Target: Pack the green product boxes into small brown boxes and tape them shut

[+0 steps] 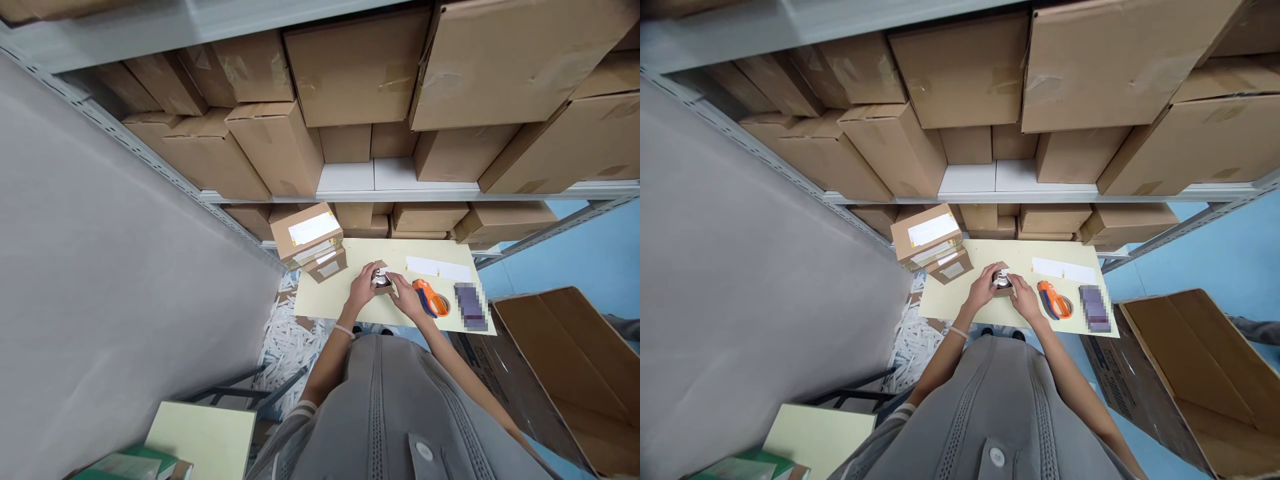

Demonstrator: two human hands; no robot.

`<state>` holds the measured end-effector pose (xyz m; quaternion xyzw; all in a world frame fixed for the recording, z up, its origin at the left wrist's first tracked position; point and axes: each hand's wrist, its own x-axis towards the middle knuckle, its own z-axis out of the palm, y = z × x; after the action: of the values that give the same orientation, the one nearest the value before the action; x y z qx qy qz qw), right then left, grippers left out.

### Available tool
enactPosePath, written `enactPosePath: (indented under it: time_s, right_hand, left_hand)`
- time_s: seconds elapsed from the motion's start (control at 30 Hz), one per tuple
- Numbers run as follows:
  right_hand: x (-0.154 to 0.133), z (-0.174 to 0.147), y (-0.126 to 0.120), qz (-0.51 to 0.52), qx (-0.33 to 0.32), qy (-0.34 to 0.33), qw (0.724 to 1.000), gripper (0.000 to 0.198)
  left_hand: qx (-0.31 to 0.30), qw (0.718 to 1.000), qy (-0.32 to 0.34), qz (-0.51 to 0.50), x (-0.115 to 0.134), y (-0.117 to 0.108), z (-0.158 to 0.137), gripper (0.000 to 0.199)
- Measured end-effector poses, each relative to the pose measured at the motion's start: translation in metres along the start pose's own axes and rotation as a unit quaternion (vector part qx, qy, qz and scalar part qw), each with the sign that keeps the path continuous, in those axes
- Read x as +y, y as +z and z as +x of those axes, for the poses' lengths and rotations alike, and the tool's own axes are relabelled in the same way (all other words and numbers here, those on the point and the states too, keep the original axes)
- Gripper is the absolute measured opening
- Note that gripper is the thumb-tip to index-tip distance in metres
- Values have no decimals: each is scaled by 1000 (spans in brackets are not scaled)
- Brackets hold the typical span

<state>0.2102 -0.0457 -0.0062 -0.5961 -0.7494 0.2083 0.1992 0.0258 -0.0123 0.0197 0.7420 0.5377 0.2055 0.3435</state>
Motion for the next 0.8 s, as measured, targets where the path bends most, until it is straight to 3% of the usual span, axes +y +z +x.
enactPosePath:
  time_s: [0.13, 0.4, 0.6, 0.8]
  right_hand:
    - [-3, 3, 2, -59, -9, 22, 998, 60]
    - [1, 4, 1, -75, -11, 27, 997, 47]
    - [1, 5, 7, 9, 24, 52, 998, 45]
    - [-1, 15, 19, 117, 60, 147, 980, 49]
  left_hand:
    - [2, 1000, 15, -7, -3, -2, -2, 67]
    - [-1, 999, 28, -14, -5, -9, -6, 28]
    - [-12, 1000, 8, 21, -1, -14, 2, 29]
    - [-13, 999, 12, 32, -3, -10, 4, 36]
